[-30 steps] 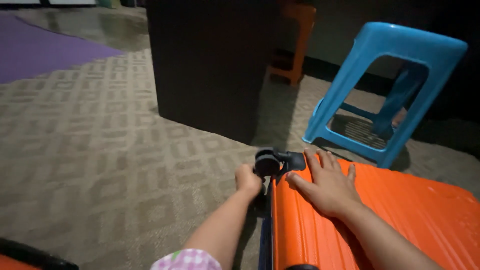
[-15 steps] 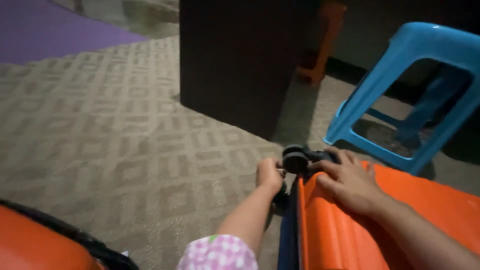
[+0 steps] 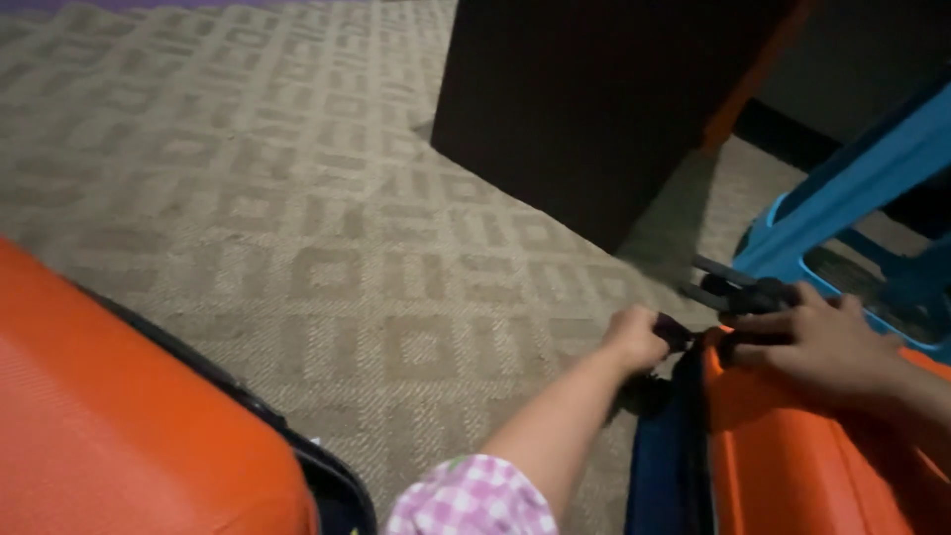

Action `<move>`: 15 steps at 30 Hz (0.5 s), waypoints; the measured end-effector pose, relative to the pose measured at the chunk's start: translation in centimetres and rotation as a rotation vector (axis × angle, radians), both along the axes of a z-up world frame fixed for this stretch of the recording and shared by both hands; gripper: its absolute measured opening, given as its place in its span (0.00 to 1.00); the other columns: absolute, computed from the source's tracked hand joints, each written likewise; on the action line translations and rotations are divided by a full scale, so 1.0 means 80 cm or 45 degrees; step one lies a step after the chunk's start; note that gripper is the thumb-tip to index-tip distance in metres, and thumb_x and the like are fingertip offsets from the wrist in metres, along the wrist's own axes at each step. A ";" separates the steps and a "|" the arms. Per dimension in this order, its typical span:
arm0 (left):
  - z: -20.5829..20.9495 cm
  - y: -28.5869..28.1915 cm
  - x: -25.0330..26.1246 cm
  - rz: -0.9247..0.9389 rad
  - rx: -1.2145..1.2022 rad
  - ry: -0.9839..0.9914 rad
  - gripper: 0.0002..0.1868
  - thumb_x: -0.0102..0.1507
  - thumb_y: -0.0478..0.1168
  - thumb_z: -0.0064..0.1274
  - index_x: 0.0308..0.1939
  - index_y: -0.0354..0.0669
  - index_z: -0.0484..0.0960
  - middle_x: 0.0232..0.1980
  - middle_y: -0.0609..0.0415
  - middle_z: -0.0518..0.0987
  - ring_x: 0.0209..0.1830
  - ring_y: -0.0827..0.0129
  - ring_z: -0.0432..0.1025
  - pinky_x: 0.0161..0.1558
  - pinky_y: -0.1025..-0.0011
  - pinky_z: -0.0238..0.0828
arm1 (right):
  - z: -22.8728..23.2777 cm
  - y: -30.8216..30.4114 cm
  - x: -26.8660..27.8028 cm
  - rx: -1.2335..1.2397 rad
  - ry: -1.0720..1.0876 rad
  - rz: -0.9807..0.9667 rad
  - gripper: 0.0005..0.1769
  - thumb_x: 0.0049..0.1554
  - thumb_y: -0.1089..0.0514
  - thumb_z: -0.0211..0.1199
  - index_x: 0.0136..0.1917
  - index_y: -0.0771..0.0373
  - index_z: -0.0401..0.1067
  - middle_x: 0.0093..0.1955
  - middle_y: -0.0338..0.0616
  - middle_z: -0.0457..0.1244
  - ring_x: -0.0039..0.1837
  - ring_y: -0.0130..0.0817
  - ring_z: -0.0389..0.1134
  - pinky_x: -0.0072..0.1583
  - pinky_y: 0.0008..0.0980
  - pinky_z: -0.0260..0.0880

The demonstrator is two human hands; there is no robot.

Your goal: The person packs a suitcase by organizing black plastic-wrapped items, placing a blue strap inside, and securing internal straps before closing and zipping the orange luggage.

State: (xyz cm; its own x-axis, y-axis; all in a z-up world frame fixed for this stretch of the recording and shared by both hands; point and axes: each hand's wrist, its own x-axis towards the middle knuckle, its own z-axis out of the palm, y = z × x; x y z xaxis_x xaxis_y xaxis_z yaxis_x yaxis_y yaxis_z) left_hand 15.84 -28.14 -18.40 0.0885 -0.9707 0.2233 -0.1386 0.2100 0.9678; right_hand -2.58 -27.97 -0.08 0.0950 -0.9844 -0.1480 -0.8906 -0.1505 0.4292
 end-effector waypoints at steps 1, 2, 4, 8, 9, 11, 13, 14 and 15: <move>0.000 0.001 -0.001 0.057 -0.080 -0.101 0.14 0.54 0.33 0.61 0.44 0.46 0.89 0.41 0.41 0.85 0.42 0.52 0.80 0.46 0.58 0.77 | -0.004 -0.009 -0.006 0.004 0.030 0.005 0.40 0.49 0.22 0.59 0.73 0.23 0.68 0.74 0.43 0.48 0.75 0.60 0.47 0.69 0.75 0.54; 0.000 0.003 -0.007 0.107 -0.159 -0.200 0.14 0.54 0.33 0.62 0.44 0.47 0.90 0.42 0.40 0.84 0.46 0.47 0.80 0.50 0.56 0.77 | -0.007 -0.016 -0.016 0.010 0.061 0.003 0.41 0.49 0.20 0.58 0.74 0.24 0.69 0.72 0.44 0.50 0.71 0.59 0.51 0.68 0.69 0.61; 0.049 0.048 0.005 0.148 -0.116 -0.230 0.15 0.52 0.32 0.62 0.43 0.46 0.89 0.44 0.39 0.84 0.47 0.45 0.79 0.49 0.54 0.77 | -0.001 -0.005 -0.009 -0.014 0.065 0.009 0.42 0.47 0.20 0.59 0.74 0.25 0.69 0.76 0.43 0.48 0.73 0.59 0.50 0.69 0.71 0.58; 0.078 0.063 -0.005 0.341 0.083 -0.399 0.14 0.50 0.31 0.64 0.40 0.40 0.88 0.47 0.38 0.83 0.50 0.44 0.78 0.50 0.53 0.77 | 0.008 0.014 0.005 -0.020 0.029 -0.024 0.43 0.46 0.20 0.60 0.73 0.24 0.68 0.80 0.38 0.45 0.77 0.59 0.46 0.71 0.75 0.52; 0.068 0.056 -0.009 0.335 0.082 -0.403 0.14 0.50 0.31 0.64 0.40 0.40 0.88 0.47 0.38 0.83 0.50 0.44 0.78 0.50 0.53 0.77 | 0.006 0.016 0.007 -0.019 0.025 -0.031 0.43 0.46 0.20 0.60 0.73 0.24 0.68 0.80 0.38 0.45 0.77 0.59 0.46 0.71 0.75 0.52; 0.052 0.041 -0.024 0.503 0.007 -0.473 0.09 0.56 0.32 0.60 0.41 0.41 0.87 0.48 0.40 0.83 0.52 0.46 0.77 0.56 0.55 0.73 | 0.009 0.022 0.006 -0.073 0.004 -0.001 0.44 0.45 0.20 0.63 0.73 0.27 0.68 0.81 0.41 0.42 0.79 0.60 0.40 0.70 0.81 0.45; 0.068 0.065 -0.012 0.517 -0.082 -0.493 0.11 0.55 0.32 0.60 0.42 0.40 0.87 0.48 0.40 0.82 0.53 0.46 0.76 0.57 0.55 0.71 | 0.030 0.057 0.033 -0.044 -0.052 -0.008 0.43 0.45 0.21 0.63 0.73 0.27 0.69 0.80 0.39 0.45 0.79 0.59 0.43 0.70 0.80 0.46; 0.076 0.076 -0.005 0.538 -0.168 -0.517 0.13 0.53 0.32 0.61 0.42 0.39 0.86 0.49 0.41 0.81 0.54 0.46 0.75 0.58 0.55 0.68 | 0.040 0.073 0.048 -0.012 -0.112 -0.006 0.43 0.45 0.23 0.63 0.73 0.27 0.70 0.78 0.37 0.49 0.78 0.57 0.46 0.70 0.80 0.48; 0.076 0.078 -0.003 0.534 -0.173 -0.519 0.13 0.53 0.32 0.61 0.42 0.39 0.86 0.49 0.41 0.81 0.54 0.46 0.75 0.58 0.55 0.68 | 0.043 0.081 0.054 -0.016 -0.115 -0.011 0.43 0.45 0.23 0.63 0.73 0.27 0.70 0.78 0.37 0.49 0.78 0.57 0.46 0.70 0.80 0.48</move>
State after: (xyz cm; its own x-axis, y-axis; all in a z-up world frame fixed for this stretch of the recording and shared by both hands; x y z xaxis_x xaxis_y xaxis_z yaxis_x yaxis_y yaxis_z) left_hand 15.60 -21.87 -12.31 0.3389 -0.8317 0.4397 -0.5910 0.1755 0.7873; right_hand 1.75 -21.45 3.35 0.0989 -0.9870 -0.1269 -0.9269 -0.1377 0.3491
